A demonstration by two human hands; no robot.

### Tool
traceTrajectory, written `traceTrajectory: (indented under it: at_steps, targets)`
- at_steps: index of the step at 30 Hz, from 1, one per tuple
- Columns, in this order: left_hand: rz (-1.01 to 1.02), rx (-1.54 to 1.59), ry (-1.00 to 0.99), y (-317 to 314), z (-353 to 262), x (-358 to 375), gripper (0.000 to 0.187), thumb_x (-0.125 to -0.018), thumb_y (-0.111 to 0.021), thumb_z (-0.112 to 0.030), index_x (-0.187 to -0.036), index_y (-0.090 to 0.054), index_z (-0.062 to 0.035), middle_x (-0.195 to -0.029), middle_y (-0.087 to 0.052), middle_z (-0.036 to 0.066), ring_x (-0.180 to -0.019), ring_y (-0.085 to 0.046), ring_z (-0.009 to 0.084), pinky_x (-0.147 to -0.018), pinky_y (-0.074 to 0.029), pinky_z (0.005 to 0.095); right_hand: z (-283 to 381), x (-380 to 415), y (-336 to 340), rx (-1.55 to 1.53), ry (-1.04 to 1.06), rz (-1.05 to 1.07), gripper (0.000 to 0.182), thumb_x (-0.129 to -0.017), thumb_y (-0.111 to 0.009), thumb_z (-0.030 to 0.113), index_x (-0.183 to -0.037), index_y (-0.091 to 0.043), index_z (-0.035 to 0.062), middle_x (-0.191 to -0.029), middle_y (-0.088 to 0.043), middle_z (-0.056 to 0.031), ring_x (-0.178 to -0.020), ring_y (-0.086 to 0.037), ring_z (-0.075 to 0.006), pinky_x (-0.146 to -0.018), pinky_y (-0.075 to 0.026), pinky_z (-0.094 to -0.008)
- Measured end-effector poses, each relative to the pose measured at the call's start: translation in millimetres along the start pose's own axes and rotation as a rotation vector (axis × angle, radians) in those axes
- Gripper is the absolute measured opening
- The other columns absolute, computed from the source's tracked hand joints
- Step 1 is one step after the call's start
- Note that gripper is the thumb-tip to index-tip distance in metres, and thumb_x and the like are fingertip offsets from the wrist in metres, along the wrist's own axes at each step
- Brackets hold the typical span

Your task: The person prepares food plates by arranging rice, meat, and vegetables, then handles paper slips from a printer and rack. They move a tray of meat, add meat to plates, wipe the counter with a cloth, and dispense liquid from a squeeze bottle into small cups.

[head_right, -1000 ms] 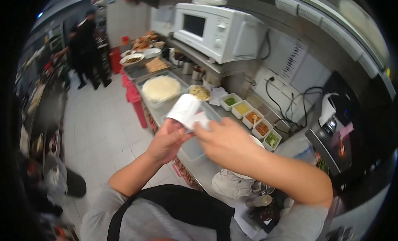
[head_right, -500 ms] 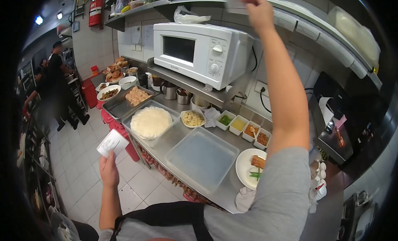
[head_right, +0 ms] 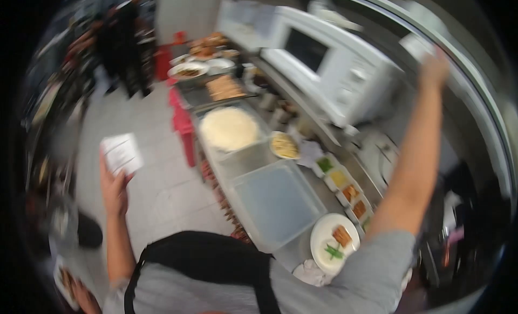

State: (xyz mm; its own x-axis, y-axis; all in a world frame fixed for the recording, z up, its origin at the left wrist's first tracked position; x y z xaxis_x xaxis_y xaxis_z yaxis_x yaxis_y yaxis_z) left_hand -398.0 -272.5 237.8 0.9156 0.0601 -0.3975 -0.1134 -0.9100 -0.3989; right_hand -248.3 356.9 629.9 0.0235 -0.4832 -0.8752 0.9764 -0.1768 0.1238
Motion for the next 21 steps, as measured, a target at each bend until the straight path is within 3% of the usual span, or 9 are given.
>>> traceTrajectory:
  at_steps: [2, 5, 6, 8, 10, 12, 13, 18, 21]
  targets:
    - [0.088, -0.058, 0.029, 4, -4, 2, 0.087, -0.083, -0.052, 0.002, -0.148, 0.001, -0.0202, -0.132, -0.044, 0.013, -0.11, -0.054, 0.0187, -0.08, -0.053, 0.0289, -61, -60, -21, 0.011, 0.173, 0.006, 0.041, -0.083, -0.057, 0.022, -0.123, -0.059, 0.0138, -0.117, -0.061, -0.0148, -0.106, -0.059, -0.0284, -0.092, -0.044, -0.0377]
    - [0.056, -0.067, -0.039, 15, -1, 0, 0.071, -0.084, -0.051, 0.002, -0.146, -0.02, -0.013, -0.129, -0.047, 0.011, -0.106, -0.055, 0.0173, -0.081, -0.052, 0.0289, -52, -44, -26, 0.4, 0.424, -0.14, 0.041, -0.086, -0.06, 0.034, -0.122, -0.059, 0.0162, -0.116, -0.061, -0.0187, -0.102, -0.061, -0.0309, -0.086, -0.046, -0.041]
    - [0.028, -0.129, -0.038, 22, 0, 0, 0.065, -0.084, -0.051, 0.002, -0.144, -0.029, -0.0089, -0.128, -0.049, 0.01, -0.103, -0.056, 0.0163, -0.082, -0.051, 0.0286, -40, -23, -25, 0.323, 0.566, -0.17, 0.041, -0.081, -0.065, 0.025, -0.119, -0.06, 0.0106, -0.114, -0.061, -0.0179, -0.098, -0.061, -0.031, -0.081, -0.048, -0.0412]
    - [0.012, -0.248, -0.114, 33, -6, 0, 0.052, -0.084, -0.05, 0.003, -0.135, -0.042, -0.0043, -0.128, -0.048, 0.008, -0.103, -0.056, 0.0159, -0.082, -0.049, 0.0274, -23, 22, -18, 0.671, 0.38, -0.144, 0.059, -0.082, -0.06, 0.051, -0.123, -0.058, 0.0082, -0.12, -0.059, -0.0195, -0.113, -0.055, -0.0324, -0.096, -0.041, -0.0378]
    - [0.041, -0.373, -0.134, 42, -1, -1, 0.045, -0.083, -0.05, 0.005, -0.127, -0.053, -0.0033, -0.126, -0.05, 0.008, -0.102, -0.055, 0.0158, -0.081, -0.048, 0.0266, 66, 120, 10, 0.671, 0.393, -0.272, 0.046, -0.089, -0.058, 0.036, -0.123, -0.057, 0.0053, -0.118, -0.058, -0.0246, -0.113, -0.054, -0.0342, -0.097, -0.04, -0.0359]
    - [0.1, -0.532, -0.095, 58, 5, -1, 0.042, -0.081, -0.05, 0.007, -0.12, -0.059, -0.0056, -0.121, -0.053, 0.008, -0.099, -0.055, 0.0159, -0.079, -0.048, 0.0261, 78, 141, 18, 0.555, 0.957, -0.233, 0.034, -0.09, -0.055, 0.014, -0.121, -0.057, 0.0019, -0.116, -0.058, -0.025, -0.109, -0.056, -0.0352, -0.094, -0.042, -0.0366]
    - [0.057, -0.61, -0.116, 54, 0, -2, 0.041, -0.08, -0.05, 0.008, -0.117, -0.061, -0.006, -0.117, -0.055, 0.008, -0.098, -0.056, 0.0161, -0.079, -0.048, 0.0262, 85, 152, 19, 0.474, 1.158, -0.165, 0.031, -0.09, -0.054, 0.006, -0.12, -0.058, 0.0006, -0.115, -0.058, -0.0248, -0.108, -0.057, -0.0353, -0.093, -0.043, -0.0369]
    - [0.043, -0.697, 0.003, 24, 18, -18, 0.037, -0.073, -0.054, 0.009, -0.105, -0.067, -0.005, -0.097, -0.064, 0.007, -0.095, -0.059, 0.0163, -0.077, -0.046, 0.025, 170, 244, 19, -0.191, 1.323, 0.525, 0.033, -0.084, -0.053, -0.011, -0.116, -0.058, -0.003, -0.11, -0.06, -0.0198, -0.102, -0.059, -0.0317, -0.085, -0.046, -0.0381]
    - [0.507, -0.677, -0.104, 8, 45, -37, 0.041, -0.07, -0.053, 0.014, -0.102, -0.067, -0.0064, -0.093, -0.064, 0.008, -0.089, -0.061, 0.0219, -0.076, -0.051, 0.0293, 243, 294, -13, -0.169, 1.161, 1.095, 0.049, -0.07, -0.072, 0.012, -0.116, -0.058, 0.0001, -0.107, -0.061, -0.0176, -0.095, -0.061, -0.0317, -0.08, -0.047, -0.0387]
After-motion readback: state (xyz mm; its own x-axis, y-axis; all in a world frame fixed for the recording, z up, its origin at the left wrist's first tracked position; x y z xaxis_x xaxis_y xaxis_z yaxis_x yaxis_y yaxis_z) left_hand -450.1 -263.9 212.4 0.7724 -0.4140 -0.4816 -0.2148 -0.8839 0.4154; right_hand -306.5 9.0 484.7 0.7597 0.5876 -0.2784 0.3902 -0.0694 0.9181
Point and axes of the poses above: each hand's wrist, its own x-axis away from the middle knuckle, its own y-axis out of the back of the hand, z = x × y, the point moved 3 cm from there along -x, towards the middle knuckle
